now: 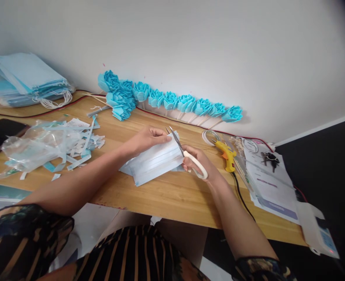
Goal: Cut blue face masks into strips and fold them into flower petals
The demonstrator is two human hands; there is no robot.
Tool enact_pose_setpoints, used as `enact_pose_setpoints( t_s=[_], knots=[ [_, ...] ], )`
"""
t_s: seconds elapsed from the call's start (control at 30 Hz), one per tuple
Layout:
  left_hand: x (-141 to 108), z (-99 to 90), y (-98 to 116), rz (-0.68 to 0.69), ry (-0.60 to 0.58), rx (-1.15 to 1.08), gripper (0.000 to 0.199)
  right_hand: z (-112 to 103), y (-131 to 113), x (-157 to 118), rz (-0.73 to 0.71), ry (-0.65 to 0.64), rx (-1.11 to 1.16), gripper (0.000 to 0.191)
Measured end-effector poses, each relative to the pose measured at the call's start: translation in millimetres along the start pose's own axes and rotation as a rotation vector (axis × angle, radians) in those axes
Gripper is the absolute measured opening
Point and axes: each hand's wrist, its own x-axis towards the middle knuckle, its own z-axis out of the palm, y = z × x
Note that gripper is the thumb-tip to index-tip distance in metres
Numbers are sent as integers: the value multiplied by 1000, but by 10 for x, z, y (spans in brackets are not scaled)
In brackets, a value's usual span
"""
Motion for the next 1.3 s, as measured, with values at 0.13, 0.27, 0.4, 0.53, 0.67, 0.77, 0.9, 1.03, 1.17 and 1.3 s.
enact_pose_setpoints(
  t_s=[0.13,0.27,0.4,0.53,0.67,0.77,0.9,1.03,1.17,1.3],
  knots=[
    [1,0,-8,1,-7,2,37,18,-22,-6,16,18,16,61],
    [-1,-2,-2,-7,-6,-1,36,16,-7,3,23,26,29,62],
    [-8,-8,6,-9,-10,6,35,7,25,16,14,29,42,59],
    [-10,-9,11,0,-15,13,34,11,23,13,16,34,54,59],
    [-3,-11,-6,7,-14,-3,35,17,8,2,17,45,45,58],
    [0,-15,-14,14,-18,0,35,18,11,2,12,49,42,59],
    [-6,-7,15,9,-19,6,36,26,13,13,26,59,46,59],
    [-18,-2,32,-53,-15,-26,35,18,-28,3,26,103,58,60],
    [0,-36,-43,-107,-44,-89,35,-62,-57,-8,-31,234,76,50],
    [77,-61,-118,-50,73,-267,36,-202,2,37,-103,343,179,53]
  ],
)
